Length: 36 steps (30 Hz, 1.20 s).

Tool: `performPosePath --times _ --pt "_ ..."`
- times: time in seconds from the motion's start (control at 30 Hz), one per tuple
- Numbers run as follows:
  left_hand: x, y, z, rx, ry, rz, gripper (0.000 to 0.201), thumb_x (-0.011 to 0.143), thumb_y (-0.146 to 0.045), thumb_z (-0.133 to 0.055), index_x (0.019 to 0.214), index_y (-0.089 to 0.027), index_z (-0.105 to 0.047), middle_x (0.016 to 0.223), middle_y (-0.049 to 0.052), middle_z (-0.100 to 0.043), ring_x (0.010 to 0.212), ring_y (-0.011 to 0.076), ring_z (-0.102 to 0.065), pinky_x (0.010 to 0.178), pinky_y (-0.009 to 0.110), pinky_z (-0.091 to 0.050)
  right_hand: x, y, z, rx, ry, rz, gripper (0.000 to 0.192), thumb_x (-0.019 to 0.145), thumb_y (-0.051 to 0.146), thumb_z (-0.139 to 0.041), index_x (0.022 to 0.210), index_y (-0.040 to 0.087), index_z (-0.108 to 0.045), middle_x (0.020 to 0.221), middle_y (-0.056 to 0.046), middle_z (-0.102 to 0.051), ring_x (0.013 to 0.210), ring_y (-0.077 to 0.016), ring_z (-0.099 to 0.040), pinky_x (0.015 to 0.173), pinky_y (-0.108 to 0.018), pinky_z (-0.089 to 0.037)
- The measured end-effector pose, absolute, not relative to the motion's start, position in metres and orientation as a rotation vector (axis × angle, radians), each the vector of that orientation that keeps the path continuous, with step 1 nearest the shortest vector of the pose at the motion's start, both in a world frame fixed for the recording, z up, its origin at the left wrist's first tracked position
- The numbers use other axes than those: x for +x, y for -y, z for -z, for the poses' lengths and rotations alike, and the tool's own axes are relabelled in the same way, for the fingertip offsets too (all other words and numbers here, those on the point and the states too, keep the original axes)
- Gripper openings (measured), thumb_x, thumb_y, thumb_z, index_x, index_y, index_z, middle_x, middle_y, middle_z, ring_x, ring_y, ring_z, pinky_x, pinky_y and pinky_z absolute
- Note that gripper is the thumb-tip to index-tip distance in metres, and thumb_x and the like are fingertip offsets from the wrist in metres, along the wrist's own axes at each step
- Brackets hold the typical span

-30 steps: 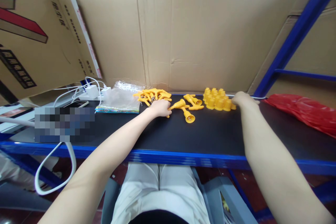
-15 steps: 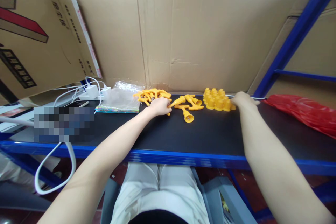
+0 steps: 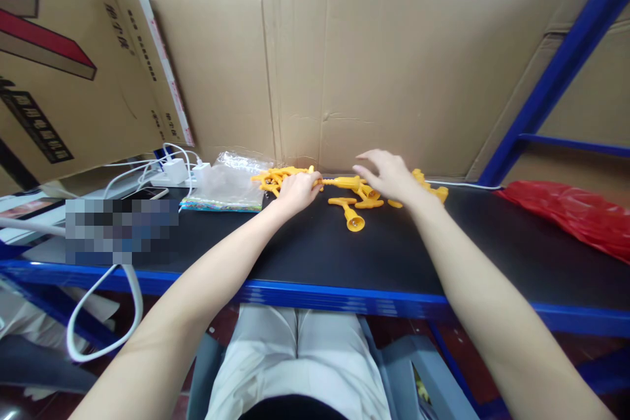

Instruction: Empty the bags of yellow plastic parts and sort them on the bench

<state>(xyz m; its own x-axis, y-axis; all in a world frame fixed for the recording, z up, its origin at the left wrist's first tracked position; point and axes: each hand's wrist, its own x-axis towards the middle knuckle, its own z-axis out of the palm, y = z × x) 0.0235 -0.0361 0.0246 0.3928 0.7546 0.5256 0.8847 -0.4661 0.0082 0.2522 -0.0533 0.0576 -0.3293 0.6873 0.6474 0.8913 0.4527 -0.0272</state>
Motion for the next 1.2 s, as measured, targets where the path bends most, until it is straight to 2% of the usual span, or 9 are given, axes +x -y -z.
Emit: performPosePath --times 0.17,0.33,0.47,0.57,0.77,0.83,1.0,1.2 --pt "0.024 0.039 -0.027 -2.373 1.4 0.685 0.027 0.091 -0.029 -0.041 0.108 -0.02 -0.06 0.1 0.01 -0.069 0.091 0.0232 -0.065 0.074 0.03 -0.045 0.222 0.06 -0.044 -1.301 2.37 0.382 0.028 0.091 0.033 -0.043 0.109 0.02 -0.06 0.108 -0.01 -0.067 0.099 -0.0256 -0.06 0.088 -0.041 -0.036" --pt "0.026 0.042 -0.029 -2.392 1.388 0.645 0.026 0.09 -0.027 -0.042 0.103 -0.019 -0.062 0.096 0.011 -0.069 0.087 0.0238 -0.065 0.073 0.031 -0.045 0.225 0.058 -0.042 -1.333 2.381 0.384 0.023 0.091 0.032 -0.043 0.103 0.02 -0.059 0.104 -0.009 -0.067 0.095 -0.0252 -0.06 0.08 -0.036 -0.037" --pt "0.027 0.043 -0.03 -2.402 1.375 0.592 0.026 0.089 -0.026 -0.04 0.098 -0.018 -0.064 0.094 0.012 -0.069 0.085 0.0249 -0.065 0.072 0.032 -0.045 0.228 0.058 -0.042 -1.274 2.36 0.48 0.015 0.087 0.025 -0.049 0.1 0.02 -0.054 0.099 -0.009 -0.066 0.091 -0.0248 -0.059 0.079 -0.036 -0.035" --pt "0.028 0.044 -0.031 -2.405 1.368 0.595 0.028 0.09 -0.028 -0.039 0.098 -0.019 -0.065 0.093 0.011 -0.069 0.085 0.0246 -0.065 0.072 0.031 -0.045 0.228 0.058 -0.042 -1.233 2.342 0.491 0.016 0.085 0.023 -0.05 0.1 0.02 -0.052 0.099 -0.009 -0.064 0.092 -0.0251 -0.058 0.08 -0.036 -0.035" --pt "0.026 0.043 -0.031 -2.397 1.393 0.586 0.028 0.089 -0.028 -0.041 0.101 -0.019 -0.065 0.094 0.011 -0.069 0.086 0.0239 -0.065 0.073 0.031 -0.045 0.223 0.058 -0.038 -1.261 2.345 0.451 0.024 0.09 0.036 -0.044 0.105 0.02 -0.054 0.106 -0.01 -0.065 0.097 -0.0265 -0.058 0.082 -0.039 -0.033" --pt "0.026 0.043 -0.031 -2.4 1.392 0.586 0.027 0.089 -0.028 -0.042 0.1 -0.019 -0.065 0.094 0.011 -0.07 0.085 0.0238 -0.065 0.073 0.031 -0.045 0.222 0.058 -0.038 -1.291 2.352 0.468 0.021 0.091 0.032 -0.043 0.102 0.02 -0.055 0.102 -0.01 -0.066 0.095 -0.0257 -0.058 0.083 -0.039 -0.032" --pt "0.03 0.044 -0.031 -2.401 1.385 0.587 0.027 0.088 -0.028 -0.043 0.1 -0.019 -0.066 0.094 0.011 -0.07 0.085 0.0238 -0.065 0.073 0.032 -0.045 0.226 0.059 -0.042 -1.274 2.354 0.499 0.016 0.083 0.023 -0.052 0.098 0.018 -0.053 0.097 -0.008 -0.066 0.089 -0.0232 -0.058 0.083 -0.036 -0.03" --pt "0.029 0.041 -0.029 -2.374 1.409 0.59 0.028 0.089 -0.032 -0.044 0.101 -0.02 -0.066 0.093 0.01 -0.07 0.087 0.024 -0.065 0.073 0.031 -0.046 0.227 0.062 -0.046 -1.304 2.349 0.468 0.016 0.083 0.021 -0.053 0.098 0.018 -0.05 0.096 -0.008 -0.066 0.086 -0.0222 -0.059 0.076 -0.033 -0.031"
